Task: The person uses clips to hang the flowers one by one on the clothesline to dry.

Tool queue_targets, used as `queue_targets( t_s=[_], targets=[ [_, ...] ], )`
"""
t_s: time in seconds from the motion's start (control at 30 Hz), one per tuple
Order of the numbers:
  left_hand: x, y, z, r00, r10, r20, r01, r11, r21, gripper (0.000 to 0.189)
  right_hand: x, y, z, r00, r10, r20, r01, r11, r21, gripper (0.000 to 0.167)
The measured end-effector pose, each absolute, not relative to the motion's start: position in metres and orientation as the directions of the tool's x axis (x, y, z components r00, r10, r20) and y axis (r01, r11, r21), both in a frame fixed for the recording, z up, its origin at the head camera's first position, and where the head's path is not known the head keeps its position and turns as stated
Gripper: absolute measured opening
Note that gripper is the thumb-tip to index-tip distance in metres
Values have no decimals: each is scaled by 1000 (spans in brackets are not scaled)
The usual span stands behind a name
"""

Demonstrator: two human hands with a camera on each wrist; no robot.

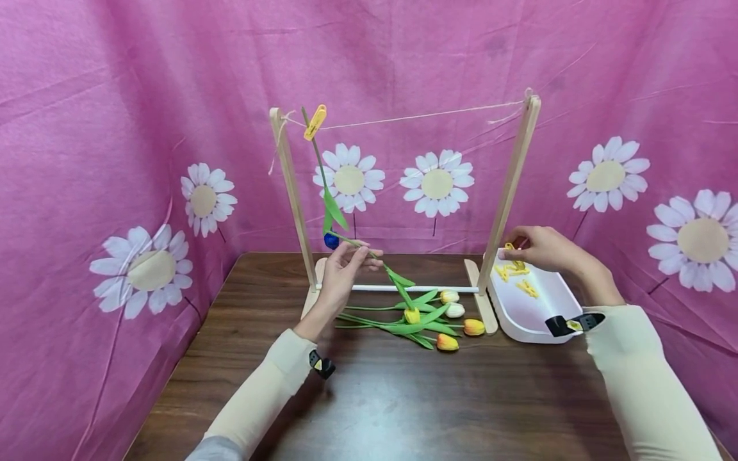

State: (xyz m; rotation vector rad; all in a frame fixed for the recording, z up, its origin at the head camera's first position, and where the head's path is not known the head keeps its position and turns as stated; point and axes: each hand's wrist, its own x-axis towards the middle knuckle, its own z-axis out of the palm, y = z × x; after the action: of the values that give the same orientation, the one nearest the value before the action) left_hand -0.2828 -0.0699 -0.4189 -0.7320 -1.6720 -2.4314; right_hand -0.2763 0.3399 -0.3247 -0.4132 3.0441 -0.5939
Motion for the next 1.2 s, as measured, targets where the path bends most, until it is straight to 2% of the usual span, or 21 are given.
queue_targets(
  t_s=[0.2,0.43,0.8,1.03,1.2],
  targets=[
    [-284,-64,-404,-887,156,434,341,-412,845,13,-264,319,-315,-948,-305,91,-317,874,-369,32],
    [-290,-59,-388,-864,134,485,413,-364,835,7,-257,295,-306,-928,-317,194,-371,830,-417,36],
    [-301,-62,-344,-849,126,512,437,-378,817,17,-263,253,-293,-861,-339,379,-492,742,-454,29],
    [-310,-62,-325,-842,60,536,487,-341,804,9,-270,222,-283,-819,-349,455,-553,690,-467,29],
    [-314,-62,-313,-819,53,572,538,-278,796,20,-275,205,-271,-798,-335,501,-576,669,-470,27]
  ],
)
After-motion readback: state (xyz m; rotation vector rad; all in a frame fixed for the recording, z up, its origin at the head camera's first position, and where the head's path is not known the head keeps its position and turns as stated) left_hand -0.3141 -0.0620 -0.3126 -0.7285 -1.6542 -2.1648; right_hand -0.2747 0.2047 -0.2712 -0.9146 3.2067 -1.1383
